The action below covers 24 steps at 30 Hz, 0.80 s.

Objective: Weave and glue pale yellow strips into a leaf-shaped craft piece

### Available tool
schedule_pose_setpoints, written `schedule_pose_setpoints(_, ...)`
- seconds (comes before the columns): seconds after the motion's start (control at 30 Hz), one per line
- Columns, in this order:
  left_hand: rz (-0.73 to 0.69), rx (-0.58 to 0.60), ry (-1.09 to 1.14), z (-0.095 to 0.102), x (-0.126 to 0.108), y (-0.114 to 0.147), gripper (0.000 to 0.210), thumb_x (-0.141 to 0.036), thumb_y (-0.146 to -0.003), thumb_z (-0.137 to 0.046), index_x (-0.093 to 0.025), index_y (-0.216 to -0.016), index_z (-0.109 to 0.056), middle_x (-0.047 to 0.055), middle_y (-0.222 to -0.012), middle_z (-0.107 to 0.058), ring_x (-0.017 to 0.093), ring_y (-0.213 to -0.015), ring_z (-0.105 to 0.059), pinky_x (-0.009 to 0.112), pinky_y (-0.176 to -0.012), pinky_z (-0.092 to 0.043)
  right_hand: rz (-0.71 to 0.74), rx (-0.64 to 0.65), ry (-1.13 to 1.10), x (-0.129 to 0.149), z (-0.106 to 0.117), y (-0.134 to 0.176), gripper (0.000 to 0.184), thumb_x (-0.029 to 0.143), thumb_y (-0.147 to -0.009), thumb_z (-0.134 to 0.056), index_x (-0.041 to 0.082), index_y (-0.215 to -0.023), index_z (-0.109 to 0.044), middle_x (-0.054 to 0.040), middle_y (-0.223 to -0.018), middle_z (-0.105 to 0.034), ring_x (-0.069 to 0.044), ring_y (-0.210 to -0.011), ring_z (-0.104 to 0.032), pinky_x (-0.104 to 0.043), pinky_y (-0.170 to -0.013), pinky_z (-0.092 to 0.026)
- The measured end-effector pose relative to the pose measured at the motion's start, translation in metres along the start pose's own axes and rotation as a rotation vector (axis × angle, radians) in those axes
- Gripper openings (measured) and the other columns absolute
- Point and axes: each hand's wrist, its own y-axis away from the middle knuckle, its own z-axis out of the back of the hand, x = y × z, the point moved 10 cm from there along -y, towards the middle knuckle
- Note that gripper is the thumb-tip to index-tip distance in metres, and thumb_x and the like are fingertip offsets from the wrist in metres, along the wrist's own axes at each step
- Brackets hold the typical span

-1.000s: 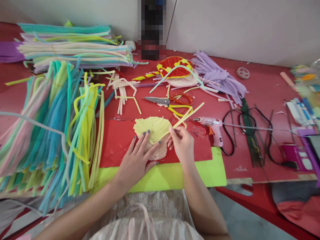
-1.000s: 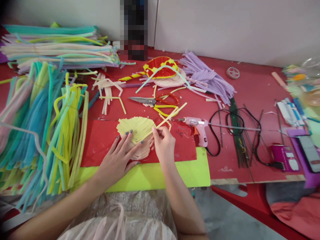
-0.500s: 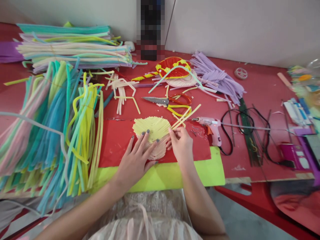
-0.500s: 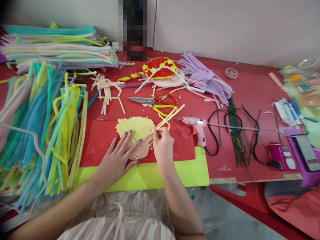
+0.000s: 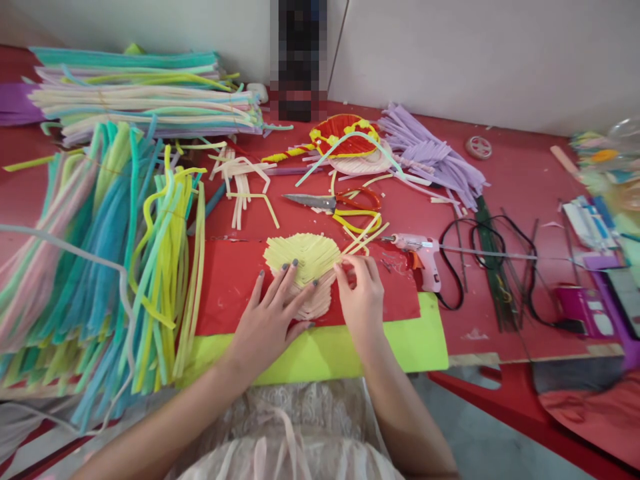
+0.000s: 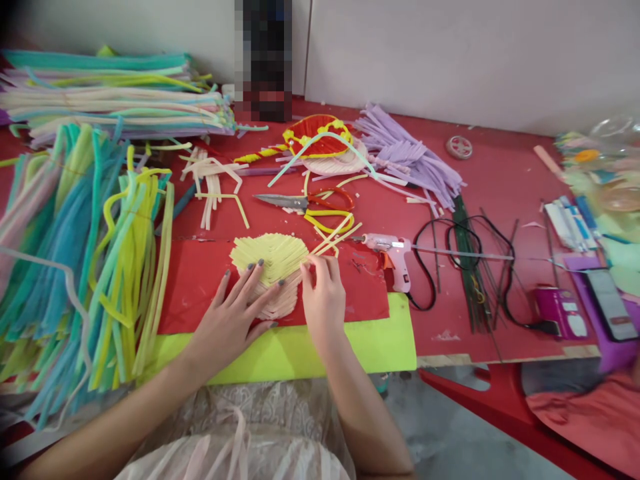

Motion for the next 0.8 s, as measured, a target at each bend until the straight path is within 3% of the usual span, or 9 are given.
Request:
schedule_pose_setpoints(0.1,-0.008,-0.008,-0.013,0.001,0.0,0.0,0.059,-0.048,-0.097,-0.042,-0.032,-0.152,-0.029,0.011,-0.163,-0.019,0.03,-0.148,-0.024,0.057,-0.116,-0.028,0.178,0.054,0.038,0.014,0.001,0.009,0.023,0.021,-0.095,-0.053,0.022,-0.117,-0.062,-0.0099,-0.113,-0.062,-0.021,-0.109,-0.061,-0.038,-0.096,-0.053)
schedule_pose_setpoints(0.2,-0.02,-0.029,-0.033,0.001,0.002,0.0,0.058,-0.047,-0.097,-0.042,-0.031,-0.151,-0.031,0.012,-0.162,-0.022,0.03,-0.147,-0.028,0.058,-0.115,-0.028,0.261,0.122,0.041,0.017,-0.002,0.019,0.034,0.019,-0.096,-0.052,0.024,-0.129,-0.058,-0.0103,-0.124,-0.061,-0.021,-0.118,-0.058,-0.041,-0.103,-0.05)
schedule_pose_setpoints(0.6,-0.071,-0.029,-0.023,0.008,0.008,0.0,0.052,-0.038,-0.098,-0.043,-0.027,-0.149,-0.037,0.011,-0.16,-0.027,0.029,-0.146,-0.03,0.061,-0.117,-0.022,0.324,0.181,0.002,0.02,-0.011,0.031,0.048,0.018,-0.096,-0.051,0.027,-0.143,-0.047,-0.0114,-0.134,-0.058,-0.024,-0.126,-0.054,-0.045,-0.107,-0.049)
schedule_pose_setpoints(0.8,-0.136,-0.09,0.038,0.018,0.007,0.002,0.048,-0.032,-0.098,-0.046,-0.026,-0.146,-0.041,0.011,-0.158,-0.033,0.029,-0.145,-0.033,0.062,-0.116,-0.023,0.338,0.193,0.02,0.019,-0.008,0.028,0.045,0.015,-0.095,-0.052,0.027,-0.138,-0.052,-0.0106,-0.13,-0.059,-0.023,-0.123,-0.055,-0.043,-0.104,-0.049)
